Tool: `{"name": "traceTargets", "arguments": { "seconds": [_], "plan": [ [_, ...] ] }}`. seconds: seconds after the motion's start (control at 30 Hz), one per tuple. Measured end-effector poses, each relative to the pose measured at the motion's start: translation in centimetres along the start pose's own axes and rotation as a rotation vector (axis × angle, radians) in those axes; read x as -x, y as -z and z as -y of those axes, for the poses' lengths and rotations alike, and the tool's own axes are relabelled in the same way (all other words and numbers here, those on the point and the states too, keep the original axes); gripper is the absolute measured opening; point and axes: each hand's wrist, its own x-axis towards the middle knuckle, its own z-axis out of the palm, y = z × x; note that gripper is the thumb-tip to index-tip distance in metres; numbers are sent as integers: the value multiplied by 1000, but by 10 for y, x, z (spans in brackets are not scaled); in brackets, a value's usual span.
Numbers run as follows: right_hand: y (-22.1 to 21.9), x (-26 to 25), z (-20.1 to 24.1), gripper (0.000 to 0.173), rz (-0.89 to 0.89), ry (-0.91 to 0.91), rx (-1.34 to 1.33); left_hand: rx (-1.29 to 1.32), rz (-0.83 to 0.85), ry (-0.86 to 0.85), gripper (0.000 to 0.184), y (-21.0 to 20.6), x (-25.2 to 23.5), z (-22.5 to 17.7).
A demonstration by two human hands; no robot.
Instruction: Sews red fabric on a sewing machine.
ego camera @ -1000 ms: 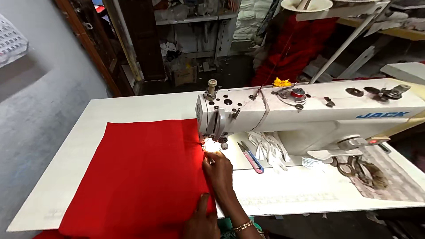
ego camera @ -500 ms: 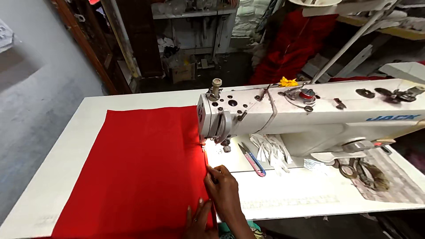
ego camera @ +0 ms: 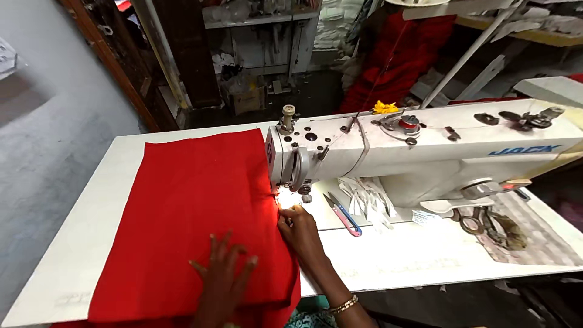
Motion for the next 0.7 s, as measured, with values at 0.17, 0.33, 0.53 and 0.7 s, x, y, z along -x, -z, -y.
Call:
{"name": "traceTargets", "arguments": {
  "seconds": [0.17,0.33,0.53,0.7],
  "plan": [
    [50,39,27,26,650,-76,-133,-93,95,129,58,14,-64,31],
    [83,83,55,18,1026,186,-482,-101,548,-133,53,4,-62,-49],
    [14,21,15,23,65,-77,-20,80,539,-120,27,-3,1,-75],
    [-7,9,15,16,-82,-75,68,211,257,-188,20,-27,44,-69]
  ]
}}
